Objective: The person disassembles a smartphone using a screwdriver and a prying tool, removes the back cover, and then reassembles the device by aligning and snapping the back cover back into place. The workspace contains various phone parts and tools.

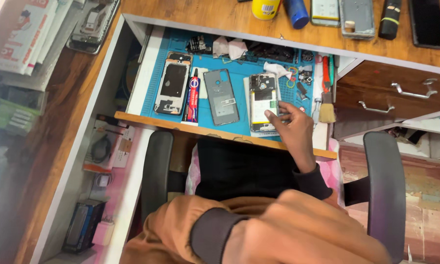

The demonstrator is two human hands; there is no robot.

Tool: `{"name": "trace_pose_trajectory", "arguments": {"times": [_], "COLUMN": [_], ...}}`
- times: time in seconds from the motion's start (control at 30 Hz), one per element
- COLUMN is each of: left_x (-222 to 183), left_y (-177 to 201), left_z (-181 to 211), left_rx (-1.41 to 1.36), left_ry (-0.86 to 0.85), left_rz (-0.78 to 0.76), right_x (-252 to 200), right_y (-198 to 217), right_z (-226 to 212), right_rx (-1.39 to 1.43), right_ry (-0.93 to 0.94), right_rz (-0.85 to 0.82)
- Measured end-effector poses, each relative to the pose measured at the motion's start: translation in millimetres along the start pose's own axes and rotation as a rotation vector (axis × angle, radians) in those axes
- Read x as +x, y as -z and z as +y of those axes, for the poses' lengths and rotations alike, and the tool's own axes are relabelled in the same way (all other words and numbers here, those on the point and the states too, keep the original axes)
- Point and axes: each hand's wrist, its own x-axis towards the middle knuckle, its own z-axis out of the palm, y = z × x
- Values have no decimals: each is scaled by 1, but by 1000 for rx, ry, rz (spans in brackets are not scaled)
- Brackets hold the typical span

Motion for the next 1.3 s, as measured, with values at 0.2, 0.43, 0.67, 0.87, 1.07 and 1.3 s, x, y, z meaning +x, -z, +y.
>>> {"name": "trace_pose_trajectory", "arguments": {"times": [0.2,0.43,0.67,0.87,1.07,1.3], "left_x": [-7,15,7,17,11,5], "left_y": [-11,-7,12,-46,-43,31], "left_z": [-7,-3,19,-13,7,37], "left_rx": [-37,223,508,649,537,671], "left_ry": [-119,-514,-346,-216,-280,-436], "left_rz": [76,206,232,1135,892,100], "right_x": [-11,-11,-22,-27,-16,-3], "right_y": [4,6,37,51,59,72], "right_z": [-19,-23,2,30,52,63], "right_rx": [-136,-102,-622,-378,-522,-324], "right_ry": [191,202,249,69,167,10], "right_rz": [75,90,394,211,190,71]}}
